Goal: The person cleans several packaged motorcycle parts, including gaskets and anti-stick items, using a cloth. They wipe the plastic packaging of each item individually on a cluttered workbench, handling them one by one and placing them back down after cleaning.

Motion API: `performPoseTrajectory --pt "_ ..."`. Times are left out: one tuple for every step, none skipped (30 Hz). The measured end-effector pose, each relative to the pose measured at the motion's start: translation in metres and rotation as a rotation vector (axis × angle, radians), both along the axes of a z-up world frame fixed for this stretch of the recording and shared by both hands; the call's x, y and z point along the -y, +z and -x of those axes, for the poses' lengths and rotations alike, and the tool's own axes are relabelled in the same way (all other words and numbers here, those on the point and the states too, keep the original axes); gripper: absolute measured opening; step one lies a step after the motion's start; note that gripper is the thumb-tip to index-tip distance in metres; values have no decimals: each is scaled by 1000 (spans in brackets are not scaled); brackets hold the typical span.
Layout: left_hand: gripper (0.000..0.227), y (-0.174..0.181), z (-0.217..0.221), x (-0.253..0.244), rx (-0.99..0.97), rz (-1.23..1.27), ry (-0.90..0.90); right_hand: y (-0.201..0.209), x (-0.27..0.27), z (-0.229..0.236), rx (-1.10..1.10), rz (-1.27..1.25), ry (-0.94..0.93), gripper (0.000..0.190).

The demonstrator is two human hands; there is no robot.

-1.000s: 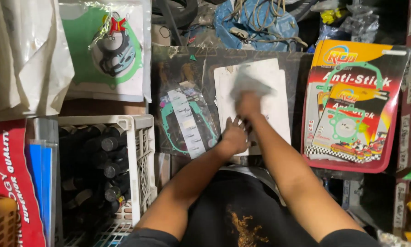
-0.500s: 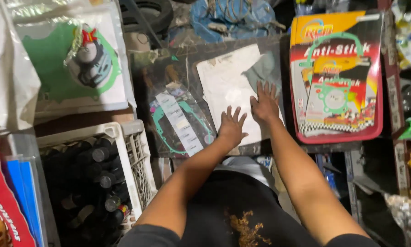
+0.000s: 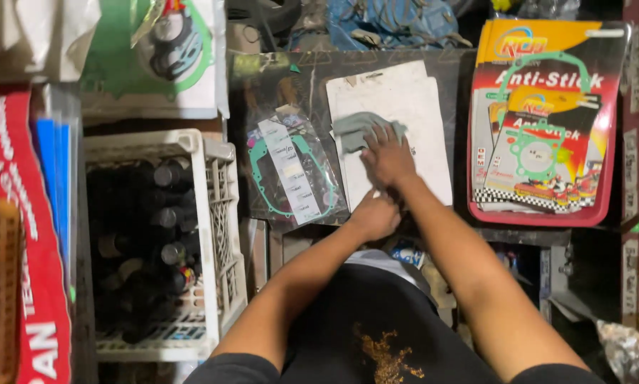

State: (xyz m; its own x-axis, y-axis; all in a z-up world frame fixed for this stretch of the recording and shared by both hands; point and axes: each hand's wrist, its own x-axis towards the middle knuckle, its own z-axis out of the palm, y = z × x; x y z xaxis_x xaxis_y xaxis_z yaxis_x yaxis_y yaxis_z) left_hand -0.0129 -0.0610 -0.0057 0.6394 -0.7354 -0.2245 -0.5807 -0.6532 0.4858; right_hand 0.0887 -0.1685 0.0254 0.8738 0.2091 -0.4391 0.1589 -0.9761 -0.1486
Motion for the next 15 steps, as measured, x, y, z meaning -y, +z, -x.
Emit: performPoseTrajectory --pt "42 3 1 -8 5 -1 14 5 -6 9 5 -1 14 57" --pt "38 5 10 -17 9 159 61 9 -12 26 -42 16 107 59" --pt "35 8 19 -26 14 318 109 13 -17 43 -88 33 200 65" --pt "35 6 25 -40 19 317 116 11 -6 53 -85 32 207 65" --pt "32 4 31 -53 34 329 158 9 4 63 -22 -128 280 53" --pt "28 3 38 -66 50 341 200 8 14 73 42 -290 350 42" --pt "28 -2 37 -77 55 337 206 26 14 76 45 -293 357 42" --pt "20 -8 37 -84 -31 289 399 45 17 80 121 -275 100 46" --pt "16 -14 37 -92 -117 239 590 64 20 84 198 -254 -157 52" --pt "16 -20 35 -93 -116 239 594 85 9 92 198 -255 -153 52" --pt "17 -25 32 -94 -90 304 794 106 0 100 220 -216 -152 53" --pt "20 -31 29 -94 -67 368 985 127 -9 110 241 -176 -159 55" --pt "20 -27 27 -92 -68 368 981 90 5 120 241 -175 -164 55" --pt "21 -23 23 -89 -198 483 1058 54 20 129 202 -167 21 46" --pt "27 -20 19 -87 -330 597 1130 17 34 137 162 -158 206 45"
